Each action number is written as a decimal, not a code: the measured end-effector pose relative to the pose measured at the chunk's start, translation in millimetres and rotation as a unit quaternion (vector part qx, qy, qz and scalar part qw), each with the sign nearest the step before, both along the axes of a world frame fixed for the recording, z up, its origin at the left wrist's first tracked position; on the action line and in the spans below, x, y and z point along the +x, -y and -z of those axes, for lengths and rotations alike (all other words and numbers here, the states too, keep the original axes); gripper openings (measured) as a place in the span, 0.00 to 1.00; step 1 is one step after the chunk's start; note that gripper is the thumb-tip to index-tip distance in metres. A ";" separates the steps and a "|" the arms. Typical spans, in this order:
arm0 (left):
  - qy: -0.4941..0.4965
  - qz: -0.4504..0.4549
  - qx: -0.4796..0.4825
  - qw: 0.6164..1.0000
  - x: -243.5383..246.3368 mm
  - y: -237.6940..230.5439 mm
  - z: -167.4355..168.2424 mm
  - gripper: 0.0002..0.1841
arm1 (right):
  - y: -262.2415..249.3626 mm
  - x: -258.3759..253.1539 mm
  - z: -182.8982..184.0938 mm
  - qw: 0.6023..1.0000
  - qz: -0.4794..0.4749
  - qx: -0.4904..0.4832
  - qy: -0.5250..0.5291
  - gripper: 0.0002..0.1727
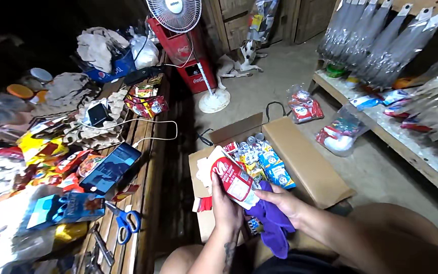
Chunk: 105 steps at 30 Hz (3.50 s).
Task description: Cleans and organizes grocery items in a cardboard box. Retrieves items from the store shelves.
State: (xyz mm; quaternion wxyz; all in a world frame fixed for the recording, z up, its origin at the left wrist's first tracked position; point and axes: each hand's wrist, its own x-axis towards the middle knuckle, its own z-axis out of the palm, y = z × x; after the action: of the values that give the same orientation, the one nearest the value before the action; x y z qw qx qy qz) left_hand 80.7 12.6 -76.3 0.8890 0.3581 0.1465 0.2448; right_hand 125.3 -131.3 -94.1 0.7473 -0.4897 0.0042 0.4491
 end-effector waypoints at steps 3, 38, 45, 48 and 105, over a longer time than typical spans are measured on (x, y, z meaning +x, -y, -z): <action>-0.009 0.003 -0.008 1.000 -0.4 -2.6 -1.5 0.28 | 1.9 -0.2 -1.1 0.999 -0.034 -0.001 0.028 0.15; -0.132 0.219 0.089 0.963 -12.9 16.2 3.9 0.33 | -3.0 14.5 34.7 0.762 0.061 -0.205 0.611 0.47; -0.110 0.225 0.165 0.954 -14.9 13.6 5.6 0.32 | -5.0 15.8 33.5 0.841 0.064 -0.179 0.506 0.58; -0.088 0.247 0.166 0.951 -17.4 14.4 1.2 0.30 | -3.5 29.2 20.2 0.928 0.083 -0.110 0.345 0.54; 0.098 -0.012 -0.084 0.992 -11.1 -45.1 -22.2 0.29 | 8.0 29.7 7.3 0.769 -0.134 -0.221 0.584 0.23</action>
State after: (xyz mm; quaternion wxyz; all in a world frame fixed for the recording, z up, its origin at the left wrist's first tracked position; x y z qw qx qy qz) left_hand 69.6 57.7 -54.1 0.9231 0.2545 0.0833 0.2760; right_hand 155.0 -139.2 -101.4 0.4091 -0.8051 -0.3993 0.1583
